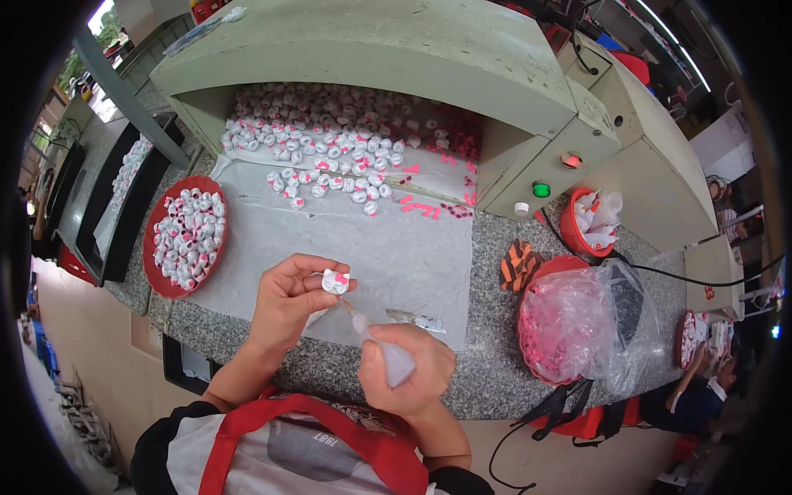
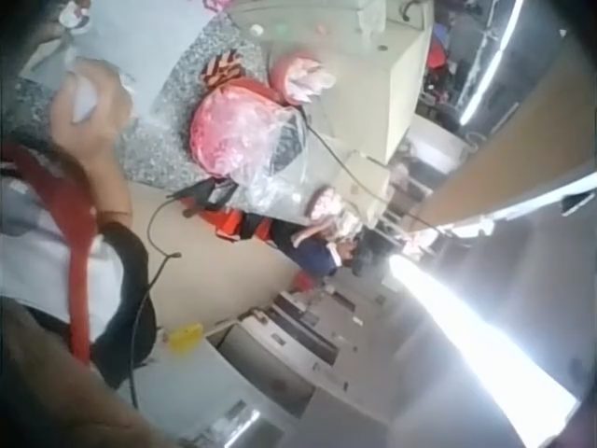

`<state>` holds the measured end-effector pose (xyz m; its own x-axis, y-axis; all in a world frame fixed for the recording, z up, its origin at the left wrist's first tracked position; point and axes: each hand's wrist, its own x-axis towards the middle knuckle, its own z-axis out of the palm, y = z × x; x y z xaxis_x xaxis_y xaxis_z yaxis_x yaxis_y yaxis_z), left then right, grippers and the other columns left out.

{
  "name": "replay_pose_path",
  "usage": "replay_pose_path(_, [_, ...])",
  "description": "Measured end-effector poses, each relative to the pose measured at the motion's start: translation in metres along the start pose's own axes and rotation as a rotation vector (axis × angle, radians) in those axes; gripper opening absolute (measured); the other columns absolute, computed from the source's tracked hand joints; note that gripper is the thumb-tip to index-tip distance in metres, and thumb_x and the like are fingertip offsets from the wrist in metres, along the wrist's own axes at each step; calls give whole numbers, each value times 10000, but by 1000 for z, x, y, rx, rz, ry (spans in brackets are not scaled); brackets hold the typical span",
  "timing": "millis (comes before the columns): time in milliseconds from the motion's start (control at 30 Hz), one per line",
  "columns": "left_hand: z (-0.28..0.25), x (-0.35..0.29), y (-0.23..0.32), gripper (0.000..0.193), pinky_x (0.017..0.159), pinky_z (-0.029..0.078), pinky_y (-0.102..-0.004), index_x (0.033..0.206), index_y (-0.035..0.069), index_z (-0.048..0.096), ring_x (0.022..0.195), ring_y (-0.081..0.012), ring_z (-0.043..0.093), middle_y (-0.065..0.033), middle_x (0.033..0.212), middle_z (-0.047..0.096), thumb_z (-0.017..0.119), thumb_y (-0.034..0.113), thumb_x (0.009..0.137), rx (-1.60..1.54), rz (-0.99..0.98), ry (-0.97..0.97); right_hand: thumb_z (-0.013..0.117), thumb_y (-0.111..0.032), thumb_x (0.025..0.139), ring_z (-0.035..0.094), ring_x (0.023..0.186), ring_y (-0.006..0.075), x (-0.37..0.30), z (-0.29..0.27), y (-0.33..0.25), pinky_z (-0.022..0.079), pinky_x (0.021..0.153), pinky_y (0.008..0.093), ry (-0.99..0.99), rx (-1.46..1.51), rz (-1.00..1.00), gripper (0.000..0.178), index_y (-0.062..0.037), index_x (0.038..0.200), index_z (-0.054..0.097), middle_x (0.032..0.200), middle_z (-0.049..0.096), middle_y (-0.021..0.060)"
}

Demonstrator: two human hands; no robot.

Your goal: Applying adhesive or paint to small toy components at a factory workstation.

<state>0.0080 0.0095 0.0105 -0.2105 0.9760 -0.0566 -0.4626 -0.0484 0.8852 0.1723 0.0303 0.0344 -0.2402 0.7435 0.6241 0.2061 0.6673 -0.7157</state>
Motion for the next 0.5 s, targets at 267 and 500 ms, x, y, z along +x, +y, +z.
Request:
replay_pose_path(267, [-6, 3, -5, 329, 831, 468, -348, 1002, -42, 508, 912, -262, 595, -150, 994, 581, 569, -130, 691, 11, 24, 47, 581, -133, 748, 575, 555, 155, 1, -6, 7, 451, 484, 229, 96, 404, 687, 199, 24, 861, 535, 700, 593, 102])
replay_pose_path(500, [-10, 5, -6, 337, 835, 466, -357, 997, -36, 512, 898, -263, 597, -143, 982, 580, 567, -136, 680, -32, 8, 81, 584, -31, 721, 585, 618, 165, 1, 6, 98, 496, 521, 261, 69, 791, 968, 333, -17, 1023, 447, 779, 562, 70])
